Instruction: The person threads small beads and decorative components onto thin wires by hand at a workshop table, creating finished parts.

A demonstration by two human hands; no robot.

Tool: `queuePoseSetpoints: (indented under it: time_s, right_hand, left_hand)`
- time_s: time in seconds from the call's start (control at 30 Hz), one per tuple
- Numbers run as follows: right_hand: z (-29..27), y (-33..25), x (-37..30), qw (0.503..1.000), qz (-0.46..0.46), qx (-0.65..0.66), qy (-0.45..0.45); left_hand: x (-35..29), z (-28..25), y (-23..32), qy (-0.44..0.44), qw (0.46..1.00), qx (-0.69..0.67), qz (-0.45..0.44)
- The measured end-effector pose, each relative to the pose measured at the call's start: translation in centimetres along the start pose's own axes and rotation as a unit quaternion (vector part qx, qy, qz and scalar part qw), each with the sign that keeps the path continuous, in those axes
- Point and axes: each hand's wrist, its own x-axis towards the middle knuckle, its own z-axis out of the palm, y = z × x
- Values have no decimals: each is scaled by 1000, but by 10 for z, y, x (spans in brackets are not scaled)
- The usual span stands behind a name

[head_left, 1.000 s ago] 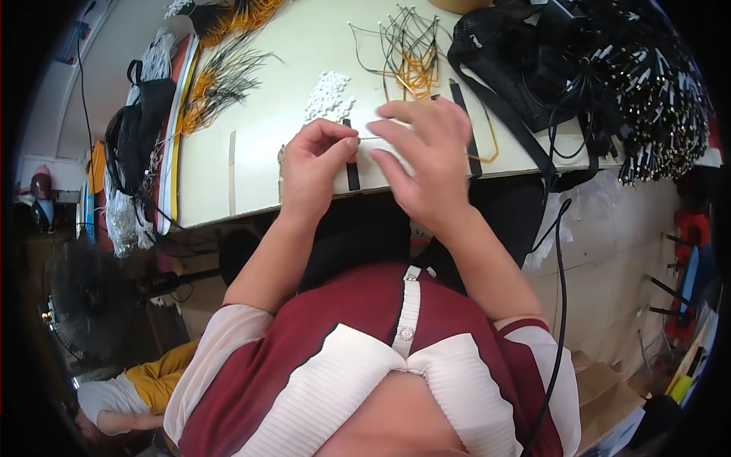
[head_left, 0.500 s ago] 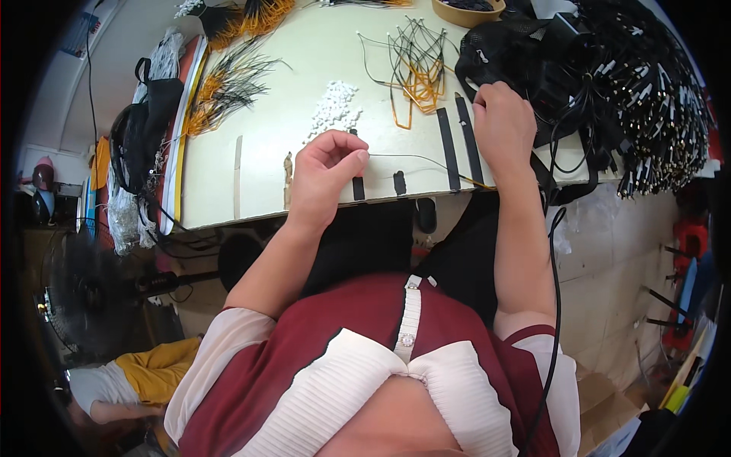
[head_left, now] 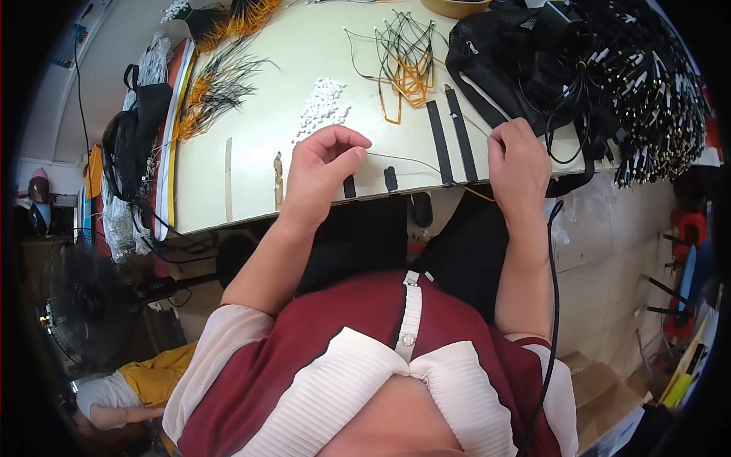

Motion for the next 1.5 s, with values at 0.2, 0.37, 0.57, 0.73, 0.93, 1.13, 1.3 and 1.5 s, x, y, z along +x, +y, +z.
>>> queuePoseSetpoints:
  time_s: [0.2, 0.37, 0.57, 0.73, 0.93, 1.13, 1.3, 1.5]
  right_hand:
    - [-5, 9, 1, 990, -75, 111, -36]
    - [-3, 15, 0, 984, -105, 144, -25]
    - [-3, 16, 0, 979, -129, 153, -22]
    - [-5, 17, 1, 976, -142, 162, -14]
    - [-13, 12, 3, 978, -143, 141, -56]
    - [-7, -26, 17, 993, -71, -18, -88]
    - [29, -28, 31, 999, -7, 7, -38]
    - [0, -36, 28, 998, 23, 63, -13]
  left_hand:
    - [15, 13, 7, -45, 999, -5, -9]
    - [41, 27, 6, -76, 995, 70, -4]
    - [59, 43, 13, -101, 975, 197, -4]
    - [67, 52, 12, -97, 963, 251, 11]
    - [54, 53, 6, -28, 958, 282, 43]
    - [43, 57, 6, -6, 943, 323, 83]
    - [35, 51, 1, -14, 958, 278, 76]
    - [21, 35, -3, 24, 973, 221, 65]
